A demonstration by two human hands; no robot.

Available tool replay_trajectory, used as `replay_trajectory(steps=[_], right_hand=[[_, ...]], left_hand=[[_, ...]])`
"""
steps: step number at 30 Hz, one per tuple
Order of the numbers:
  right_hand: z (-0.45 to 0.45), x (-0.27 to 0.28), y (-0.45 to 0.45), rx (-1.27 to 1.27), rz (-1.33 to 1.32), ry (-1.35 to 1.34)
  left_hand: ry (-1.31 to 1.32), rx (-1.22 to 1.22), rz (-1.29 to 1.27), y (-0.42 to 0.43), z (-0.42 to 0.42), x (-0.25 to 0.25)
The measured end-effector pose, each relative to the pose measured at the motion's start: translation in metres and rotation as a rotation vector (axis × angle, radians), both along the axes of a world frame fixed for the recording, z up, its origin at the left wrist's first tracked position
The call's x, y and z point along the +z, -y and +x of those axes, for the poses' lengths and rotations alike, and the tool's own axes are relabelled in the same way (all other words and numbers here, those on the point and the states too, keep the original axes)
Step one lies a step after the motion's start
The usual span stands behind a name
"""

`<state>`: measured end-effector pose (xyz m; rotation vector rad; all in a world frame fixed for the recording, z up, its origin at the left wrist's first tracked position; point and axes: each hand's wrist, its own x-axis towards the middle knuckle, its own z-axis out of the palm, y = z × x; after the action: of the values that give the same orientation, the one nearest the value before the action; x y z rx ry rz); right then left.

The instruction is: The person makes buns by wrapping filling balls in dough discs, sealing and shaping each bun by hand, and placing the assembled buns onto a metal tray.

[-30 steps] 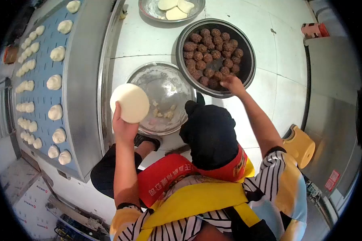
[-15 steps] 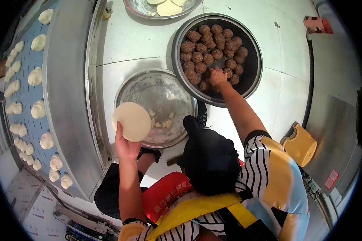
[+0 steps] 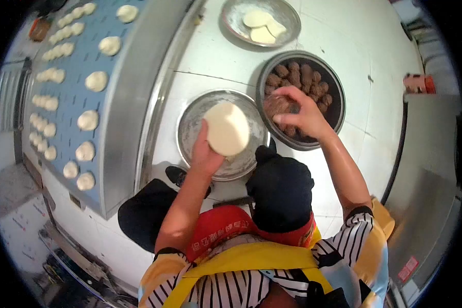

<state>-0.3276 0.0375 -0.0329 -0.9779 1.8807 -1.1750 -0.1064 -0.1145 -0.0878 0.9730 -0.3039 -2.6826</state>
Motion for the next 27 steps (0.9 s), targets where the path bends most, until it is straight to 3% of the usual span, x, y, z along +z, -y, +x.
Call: replay_trajectory(steps=[3,6,13,17,20,23,26,27], right_hand=[[0.054,0.073,0.036,0.361,-0.041,-0.291],[0.112,0.087,0.054,0.447,-0.027,-0.742],[0.179,0.096,0.059,0.454,-0.137,-0.614],[0.215,0.102,0.058,0.407,-0.112,-0.821],[0.217,0.114,0.057,0.381,-0.257,-0.652],[0.185,0.088,0.059,0.114,-0.061,-0.144],[0.173,0.080,0.062,0.187,0.153,0.432],[0.170,0.077,0.063,0.228,0.157,0.475]], left_hand=[[-0.232,0.024,0.041,-0.014,0.006,0.041],[-0.429,0.022,0.078,-0.019,0.038,0.066],[-0.381,0.094,-0.159,-0.022,0.109,0.090],[-0.463,0.127,-0.289,-0.027,0.132,0.093],[-0.320,0.155,-0.392,-0.028,0.150,0.096],[-0.258,0.200,-0.300,-0.030,0.165,0.100],[-0.238,0.186,-0.281,-0.040,0.172,0.113],[-0.241,0.160,-0.318,-0.041,0.170,0.113]])
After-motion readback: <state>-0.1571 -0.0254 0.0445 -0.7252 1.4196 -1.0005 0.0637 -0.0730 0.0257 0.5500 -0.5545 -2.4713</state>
